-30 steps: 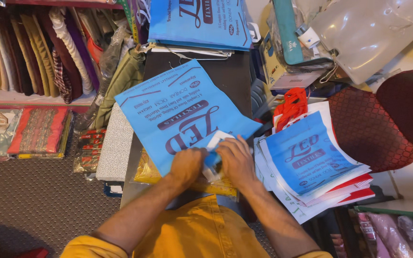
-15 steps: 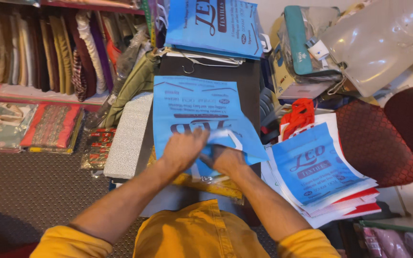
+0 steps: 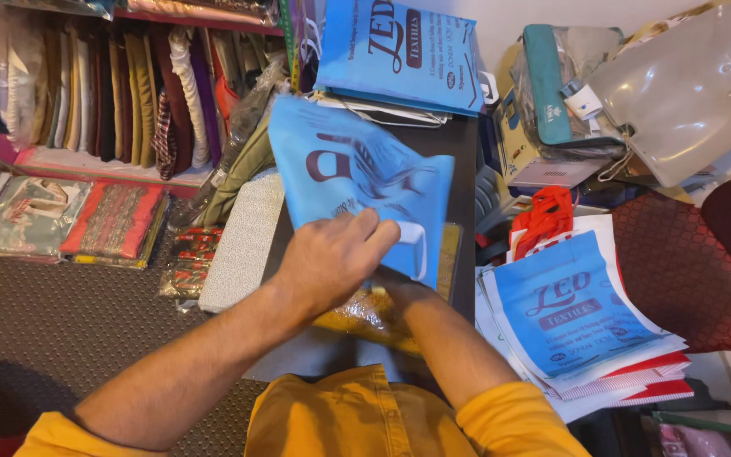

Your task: The person unfolds and refolds a yellow patterned garment before placing it inside a plastic sleeve and then into a blue shopping bag.

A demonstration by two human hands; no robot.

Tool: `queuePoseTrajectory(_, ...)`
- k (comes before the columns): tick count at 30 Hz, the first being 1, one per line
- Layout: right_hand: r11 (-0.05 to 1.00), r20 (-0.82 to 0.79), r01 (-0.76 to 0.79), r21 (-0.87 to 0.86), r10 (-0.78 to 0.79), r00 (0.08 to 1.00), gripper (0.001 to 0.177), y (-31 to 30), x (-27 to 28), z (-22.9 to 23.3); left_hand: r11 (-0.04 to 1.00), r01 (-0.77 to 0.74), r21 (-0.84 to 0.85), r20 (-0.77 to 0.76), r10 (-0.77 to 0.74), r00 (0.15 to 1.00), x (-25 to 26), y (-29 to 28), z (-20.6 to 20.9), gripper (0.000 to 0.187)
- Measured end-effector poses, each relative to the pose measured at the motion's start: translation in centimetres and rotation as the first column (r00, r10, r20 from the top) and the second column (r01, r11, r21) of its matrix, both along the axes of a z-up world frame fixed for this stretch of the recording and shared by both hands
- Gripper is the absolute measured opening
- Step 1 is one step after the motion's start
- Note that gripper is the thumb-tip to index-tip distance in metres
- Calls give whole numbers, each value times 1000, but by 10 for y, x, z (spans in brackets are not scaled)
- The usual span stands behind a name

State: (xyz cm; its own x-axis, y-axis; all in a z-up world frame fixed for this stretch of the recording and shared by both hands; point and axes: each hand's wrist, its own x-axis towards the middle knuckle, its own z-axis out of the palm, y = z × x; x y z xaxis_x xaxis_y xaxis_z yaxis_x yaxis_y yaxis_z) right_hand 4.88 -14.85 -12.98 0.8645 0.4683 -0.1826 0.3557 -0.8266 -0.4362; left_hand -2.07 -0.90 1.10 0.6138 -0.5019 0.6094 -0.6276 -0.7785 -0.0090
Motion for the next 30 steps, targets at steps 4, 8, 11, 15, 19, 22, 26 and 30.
queuePoseTrajectory(4, 994, -5, -106, -22, 106, 994, 72, 3, 8, -17, 967, -254, -6, 279, 246, 928, 29, 21, -22, 10)
queuePoseTrajectory(8, 974, 77, -219, -49, 222, 972, 52, 2, 7, -15, 888, -459, -20, 413, 425, 805, 62, 59, -41, 15)
queuePoseTrajectory(11, 800, 463, -374, 468, 139, 876, 21, -3, -42, 55, 785, -613, -93, 518, 564, 643, 86, 109, -48, 16)
queuePoseTrajectory(15, 787, 331, -79, 611, -164, 929, 22, -56, -75, 46, 694, -688, -214, 505, 681, 530, 103, 160, -60, 26)
queuePoseTrajectory(19, 449, -321, 797, 404, -746, 583, 83, -136, -98, -60, 754, -596, -278, 133, 644, 753, 93, 156, -99, 43)
queuePoseTrajectory(22, 334, -481, 913, 235, -776, 408, 116, -150, -103, -92, 714, -653, -252, -202, 622, 757, 80, 130, -103, 36)
queuePoseTrajectory(26, 325, -558, 918, 227, -729, 396, 71, -116, -83, -63, 663, -742, -103, -576, 568, 588, 77, 116, -118, 19)
queuePoseTrajectory(30, 291, -626, 934, 205, -695, 354, 63, -118, -64, -68, 642, -765, -56, -603, 589, 538, 77, 123, -132, 18)
